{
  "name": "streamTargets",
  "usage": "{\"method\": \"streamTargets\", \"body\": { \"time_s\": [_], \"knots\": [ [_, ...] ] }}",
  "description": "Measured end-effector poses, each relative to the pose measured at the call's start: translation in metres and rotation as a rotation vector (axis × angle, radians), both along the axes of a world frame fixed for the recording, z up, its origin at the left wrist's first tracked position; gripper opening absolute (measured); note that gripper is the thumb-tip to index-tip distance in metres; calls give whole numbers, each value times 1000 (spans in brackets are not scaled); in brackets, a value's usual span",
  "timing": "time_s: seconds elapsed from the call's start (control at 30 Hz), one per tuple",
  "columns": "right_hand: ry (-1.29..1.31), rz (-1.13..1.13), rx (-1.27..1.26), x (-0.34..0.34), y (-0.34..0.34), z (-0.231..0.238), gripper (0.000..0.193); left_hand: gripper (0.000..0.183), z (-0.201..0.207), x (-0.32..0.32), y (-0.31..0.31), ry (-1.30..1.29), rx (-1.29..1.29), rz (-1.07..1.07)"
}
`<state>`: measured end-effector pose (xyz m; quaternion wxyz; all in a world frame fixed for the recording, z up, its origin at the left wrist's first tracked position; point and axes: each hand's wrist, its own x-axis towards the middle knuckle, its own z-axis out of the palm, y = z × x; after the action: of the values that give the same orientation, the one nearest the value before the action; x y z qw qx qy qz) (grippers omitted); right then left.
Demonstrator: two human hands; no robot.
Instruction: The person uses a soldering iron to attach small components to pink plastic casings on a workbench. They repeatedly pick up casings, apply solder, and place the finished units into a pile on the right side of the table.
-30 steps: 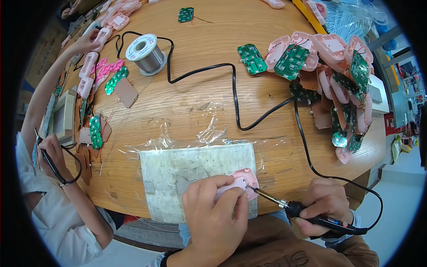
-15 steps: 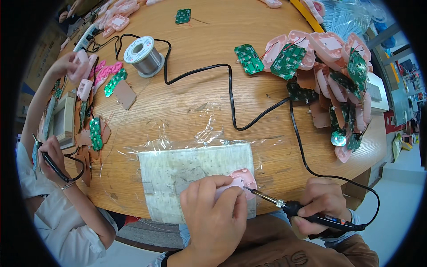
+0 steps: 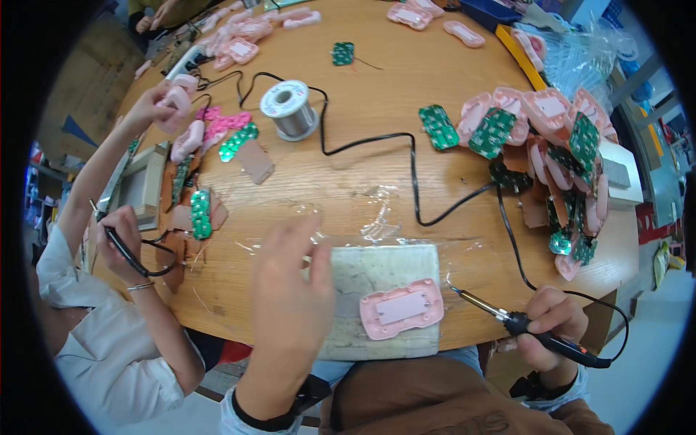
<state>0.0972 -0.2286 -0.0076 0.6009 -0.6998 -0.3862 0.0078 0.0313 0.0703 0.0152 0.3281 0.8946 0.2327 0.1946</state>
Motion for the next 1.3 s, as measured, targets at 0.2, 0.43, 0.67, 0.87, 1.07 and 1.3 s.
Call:
{"method": "streamTargets", "body": {
  "time_s": [0.2, 0.43, 0.67, 0.87, 1.07, 1.3],
  "knots": [
    [0, -37, -64, 1, -6, 2, 30, 9, 4, 15, 59, 115, 402, 90],
    [-10, -39, -67, 4, 2, -2, 30, 20, -8, 62, 137, 513, 377, 217],
    [24, -65, -65, 5, 4, 1, 29, 51, -43, 99, 162, 577, 328, 291],
    [19, -41, -63, 7, 0, -1, 29, 38, -21, 96, 161, 447, -43, 209],
    [216, -207, 211, -4, 10, 9, 30, 11, 12, 55, 87, -305, 299, -7],
    [63, 67, 59, 9, 42, 25, 42, 23, 26, -4, -17, -287, 113, -332]
  ]
}}
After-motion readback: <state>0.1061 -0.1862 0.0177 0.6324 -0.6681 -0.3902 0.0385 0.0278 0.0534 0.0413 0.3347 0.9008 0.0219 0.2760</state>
